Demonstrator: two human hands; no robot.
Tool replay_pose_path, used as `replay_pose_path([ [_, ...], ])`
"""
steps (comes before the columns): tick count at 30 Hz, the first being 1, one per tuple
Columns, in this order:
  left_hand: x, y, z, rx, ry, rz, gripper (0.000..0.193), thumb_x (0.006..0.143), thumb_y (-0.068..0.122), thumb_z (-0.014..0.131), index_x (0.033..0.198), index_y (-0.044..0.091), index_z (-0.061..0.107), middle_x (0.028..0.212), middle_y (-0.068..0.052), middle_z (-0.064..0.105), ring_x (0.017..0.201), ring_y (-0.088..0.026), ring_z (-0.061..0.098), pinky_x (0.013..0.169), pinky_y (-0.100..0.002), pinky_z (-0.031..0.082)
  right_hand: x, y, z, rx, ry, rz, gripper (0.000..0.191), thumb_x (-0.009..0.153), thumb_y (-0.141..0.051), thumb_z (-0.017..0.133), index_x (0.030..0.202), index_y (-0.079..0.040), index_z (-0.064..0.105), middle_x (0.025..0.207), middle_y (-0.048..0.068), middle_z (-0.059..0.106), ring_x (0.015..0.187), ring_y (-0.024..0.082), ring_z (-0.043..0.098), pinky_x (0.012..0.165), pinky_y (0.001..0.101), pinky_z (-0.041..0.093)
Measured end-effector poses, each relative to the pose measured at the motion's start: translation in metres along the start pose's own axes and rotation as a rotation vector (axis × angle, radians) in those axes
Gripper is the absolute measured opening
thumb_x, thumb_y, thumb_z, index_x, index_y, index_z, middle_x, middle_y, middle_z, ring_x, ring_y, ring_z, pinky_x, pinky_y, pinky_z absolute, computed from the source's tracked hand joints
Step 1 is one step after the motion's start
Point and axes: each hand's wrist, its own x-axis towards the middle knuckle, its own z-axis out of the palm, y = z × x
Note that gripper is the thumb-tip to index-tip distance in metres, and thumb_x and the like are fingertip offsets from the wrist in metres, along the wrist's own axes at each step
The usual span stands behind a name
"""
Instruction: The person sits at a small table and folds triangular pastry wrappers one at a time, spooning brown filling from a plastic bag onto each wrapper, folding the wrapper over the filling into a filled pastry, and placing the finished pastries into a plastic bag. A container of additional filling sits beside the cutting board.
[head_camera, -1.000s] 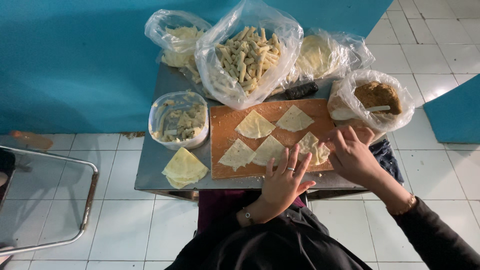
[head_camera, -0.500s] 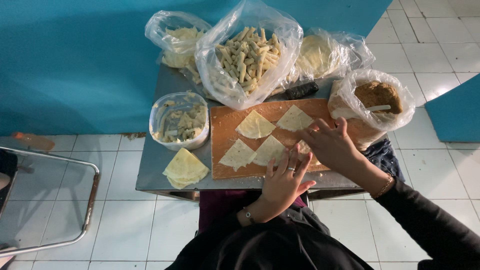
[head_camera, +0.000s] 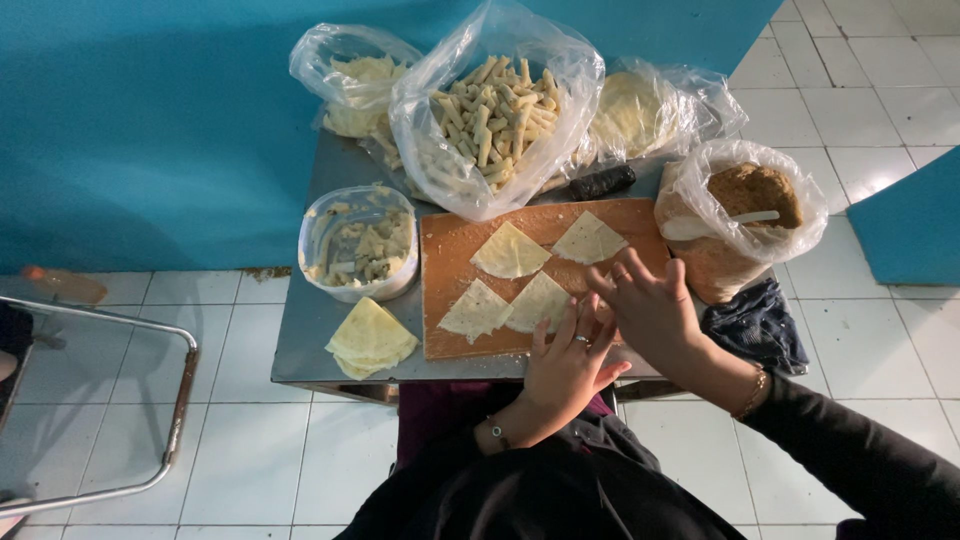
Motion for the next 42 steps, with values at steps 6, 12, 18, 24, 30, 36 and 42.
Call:
replay_pose_path([
  [6,0.003,0.000,-0.005,0.008,0.004,0.018,0.075,0.099,0.065,0.056,0.160,0.023,0.045,0.163,-0.013,0.043,0.137,-0.028,0.053,0.108,-0.050,0.042,-0.009,0.050,-0.003,0.156,0.150,0.097,0.051,0.093,-0.026,0.066,0.143,-0.028,0.059,0.152,-0.015,0.054,0.136,0.013,0.044,0.107,0.0596,0.026],
  [12,0.003,-0.002,-0.008,0.012,-0.007,0.027,0.074,0.099,0.065,0.054,0.159,0.024,0.044,0.163,-0.013,0.043,0.137,-0.028,0.053,0.107,-0.052,0.043,-0.034,0.056,-0.003,0.207,0.342,-0.040,0.041,0.097,-0.015,0.064,0.135,-0.030,0.057,0.166,-0.014,0.045,0.152,0.019,0.036,0.115,0.0662,0.016],
  [18,0.003,-0.002,-0.009,0.038,0.003,0.023,0.073,0.101,0.065,0.053,0.160,0.023,0.043,0.164,-0.012,0.043,0.137,-0.028,0.053,0.108,-0.050,0.041,-0.048,0.048,0.000,0.372,0.332,-0.044,0.041,0.089,-0.009,0.068,0.120,-0.030,0.052,0.161,-0.017,0.047,0.147,0.022,0.036,0.110,0.0685,0.015],
  [24,0.003,-0.001,-0.007,0.032,0.013,0.019,0.072,0.102,0.064,0.051,0.161,0.024,0.041,0.164,-0.012,0.043,0.138,-0.027,0.053,0.110,-0.050,0.040,-0.041,0.048,-0.007,0.460,0.458,-0.069,0.055,0.092,-0.006,0.068,0.134,-0.026,0.039,0.161,-0.013,0.048,0.147,0.025,0.040,0.108,0.0685,0.016],
  [30,0.001,0.001,0.000,0.017,0.034,0.021,0.070,0.100,0.063,0.051,0.157,0.022,0.047,0.159,-0.013,0.050,0.137,-0.027,0.053,0.109,-0.050,0.038,-0.015,0.048,-0.041,0.762,0.445,-0.093,0.029,0.093,-0.018,0.066,0.115,-0.017,0.048,0.154,-0.007,0.054,0.140,0.029,0.047,0.105,0.0630,0.024],
  [36,-0.009,-0.002,0.013,-0.124,-0.007,0.079,0.059,0.106,0.056,0.055,0.141,0.010,0.059,0.126,-0.009,0.065,0.128,-0.026,0.056,0.110,-0.054,0.038,0.078,0.002,-0.084,1.060,0.431,-0.233,0.041,0.085,-0.015,0.064,0.126,-0.018,0.062,0.117,0.006,0.061,0.117,0.026,0.053,0.091,0.0485,0.033],
  [42,-0.016,-0.003,0.028,-0.146,-0.026,0.128,0.047,0.102,0.054,0.063,0.122,0.013,0.068,0.121,-0.007,0.068,0.123,-0.026,0.059,0.116,-0.063,0.035,0.175,-0.064,-0.121,1.002,0.297,-0.445,0.044,0.085,-0.004,0.056,0.129,-0.011,0.053,0.101,0.004,0.068,0.118,0.024,0.056,0.084,0.0508,0.033],
])
